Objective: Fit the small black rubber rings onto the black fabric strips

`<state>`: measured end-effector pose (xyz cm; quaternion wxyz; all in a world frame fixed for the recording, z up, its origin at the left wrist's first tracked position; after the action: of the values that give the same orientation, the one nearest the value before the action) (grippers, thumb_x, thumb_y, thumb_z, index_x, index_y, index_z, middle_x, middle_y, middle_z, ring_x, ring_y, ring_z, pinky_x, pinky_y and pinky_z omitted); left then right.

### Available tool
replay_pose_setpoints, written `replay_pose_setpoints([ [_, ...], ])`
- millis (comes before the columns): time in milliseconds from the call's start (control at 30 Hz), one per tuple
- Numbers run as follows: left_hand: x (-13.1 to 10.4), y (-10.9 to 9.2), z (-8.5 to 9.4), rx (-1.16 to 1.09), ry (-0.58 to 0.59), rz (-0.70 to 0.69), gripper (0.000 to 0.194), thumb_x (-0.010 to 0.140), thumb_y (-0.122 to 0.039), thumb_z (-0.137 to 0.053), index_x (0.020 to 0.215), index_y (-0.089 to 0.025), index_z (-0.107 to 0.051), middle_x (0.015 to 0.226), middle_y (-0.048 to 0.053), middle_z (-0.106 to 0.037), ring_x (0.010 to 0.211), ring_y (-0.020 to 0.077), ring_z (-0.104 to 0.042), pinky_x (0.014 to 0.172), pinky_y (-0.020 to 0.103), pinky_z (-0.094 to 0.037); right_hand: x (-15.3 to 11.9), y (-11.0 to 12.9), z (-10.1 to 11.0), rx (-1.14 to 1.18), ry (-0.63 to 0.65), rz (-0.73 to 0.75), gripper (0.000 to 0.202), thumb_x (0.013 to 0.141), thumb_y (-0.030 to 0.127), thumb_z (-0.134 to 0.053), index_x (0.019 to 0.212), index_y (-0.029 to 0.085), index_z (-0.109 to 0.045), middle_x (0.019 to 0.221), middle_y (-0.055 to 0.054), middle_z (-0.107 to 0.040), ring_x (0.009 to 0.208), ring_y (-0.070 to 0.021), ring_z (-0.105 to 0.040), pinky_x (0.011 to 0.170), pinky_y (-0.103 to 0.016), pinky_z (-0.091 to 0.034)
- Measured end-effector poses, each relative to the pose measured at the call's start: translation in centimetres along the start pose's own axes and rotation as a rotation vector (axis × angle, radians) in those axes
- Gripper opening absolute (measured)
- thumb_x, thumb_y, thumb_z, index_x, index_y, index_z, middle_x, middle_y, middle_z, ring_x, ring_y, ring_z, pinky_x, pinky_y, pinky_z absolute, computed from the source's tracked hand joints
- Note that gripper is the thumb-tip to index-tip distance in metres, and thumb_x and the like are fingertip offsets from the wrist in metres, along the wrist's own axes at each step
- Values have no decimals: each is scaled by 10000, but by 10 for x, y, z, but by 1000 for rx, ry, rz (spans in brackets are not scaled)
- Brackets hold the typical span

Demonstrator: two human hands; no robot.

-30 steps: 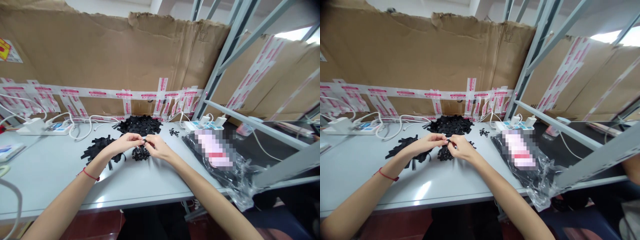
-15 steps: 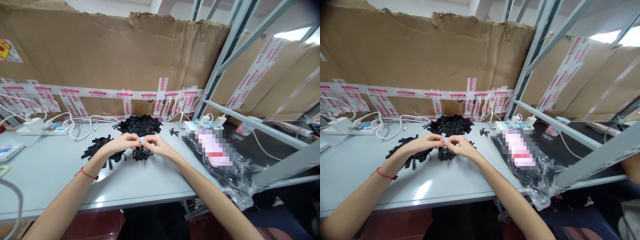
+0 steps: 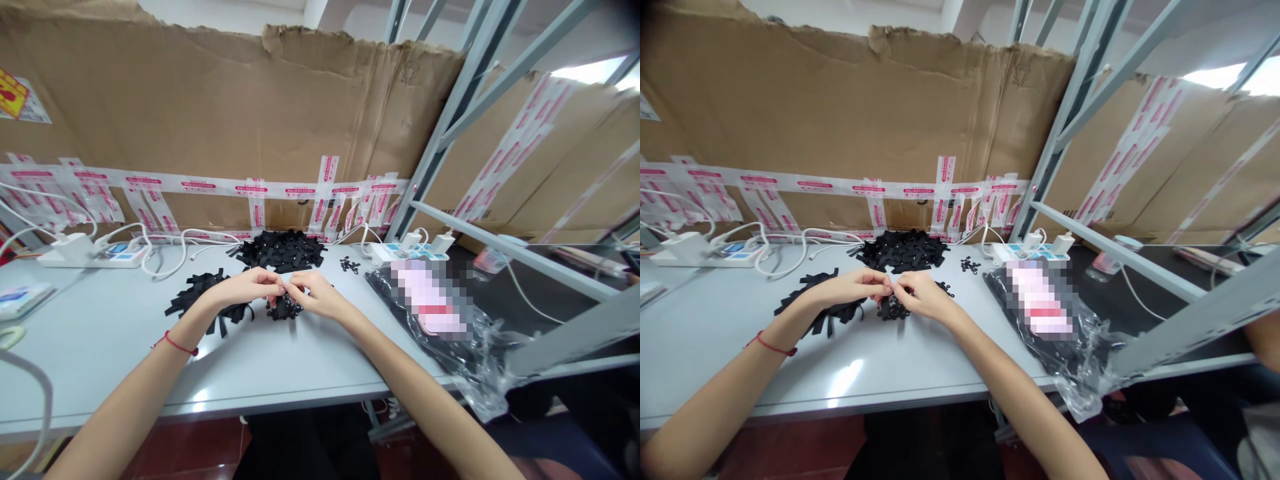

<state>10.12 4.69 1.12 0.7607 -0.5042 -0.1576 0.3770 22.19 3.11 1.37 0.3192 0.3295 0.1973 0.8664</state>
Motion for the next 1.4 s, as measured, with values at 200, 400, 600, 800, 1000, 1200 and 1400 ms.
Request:
replay_pose_setpoints([
  [200, 2, -8, 1, -14, -80, -52, 232, 759, -409, -574, 751, -183, -625, 654, -13, -572, 678, 144, -534, 704, 261, -420, 1, 1, -2, -128, -64, 45, 343, 952, 325, -348, 637, 199, -396, 638, 6, -436, 609, -131, -405, 637, -277, -356],
  [400, 8, -2, -1, -168, -137, -55, 254, 742, -420, -615, 760, -166, -611, 656, -32, -510, 639, 111, -446, 676, 250, -395, 3, -7, -2, -26, -71, -17, 285, 952, 291, -282, 680, 219, -330, 679, 4, -425, 648, -142, -424, 667, -279, -368],
  [600, 14, 8, -5, -449, -178, -32, 219, 710, -360, -674, 726, -159, -589, 651, -41, -480, 628, 91, -439, 671, 240, -384, 4, -15, 0, 93, -121, -85, 288, 939, 292, -274, 664, 219, -318, 631, 26, -378, 607, -132, -396, 634, -270, -342],
  [800, 15, 2, -10, -560, -193, 34, 200, 667, -315, -663, 677, -162, -535, 675, -29, -504, 674, 110, -505, 730, 274, -413, 1, -24, 2, 353, -162, -154, 289, 887, 328, -353, 629, 211, -295, 596, 49, -325, 558, -99, -329, 554, -235, -282],
  [1000, 10, 10, -5, -241, -194, 134, 329, 664, -472, -645, 665, -156, -556, 655, -29, -484, 616, 109, -455, 640, 259, -398, 1, -24, -8, 329, -25, -190, 275, 841, 291, -392, 603, 202, -288, 585, 58, -276, 543, -82, -264, 527, -227, -221],
  [1200, 6, 13, -6, -3, -101, 203, 278, 634, -434, -640, 650, -157, -611, 657, -13, -541, 614, 117, -472, 608, 232, -399, -1, -29, -17, 261, 98, -254, 273, 827, 250, -396, 576, 192, -305, 571, 57, -272, 539, -82, -261, 521, -230, -210],
  [1400, -1, 9, 3, 159, -47, 197, 289, 650, -418, -592, 732, -165, -702, 593, -15, -551, 556, 126, -471, 575, 229, -390, 0, -26, -16, 174, 171, -190, 281, 855, 211, -410, 587, 161, -479, 564, 39, -436, 543, -89, -384, 551, -217, -287],
])
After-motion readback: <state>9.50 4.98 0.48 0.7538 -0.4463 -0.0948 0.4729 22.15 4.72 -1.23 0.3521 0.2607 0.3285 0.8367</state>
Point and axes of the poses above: each hand's wrist, its own x-axis towards the middle knuckle, its own z-axis out of the back of the hand, y = z × x, the point moved 6 cm from there along x, towards the middle knuckle
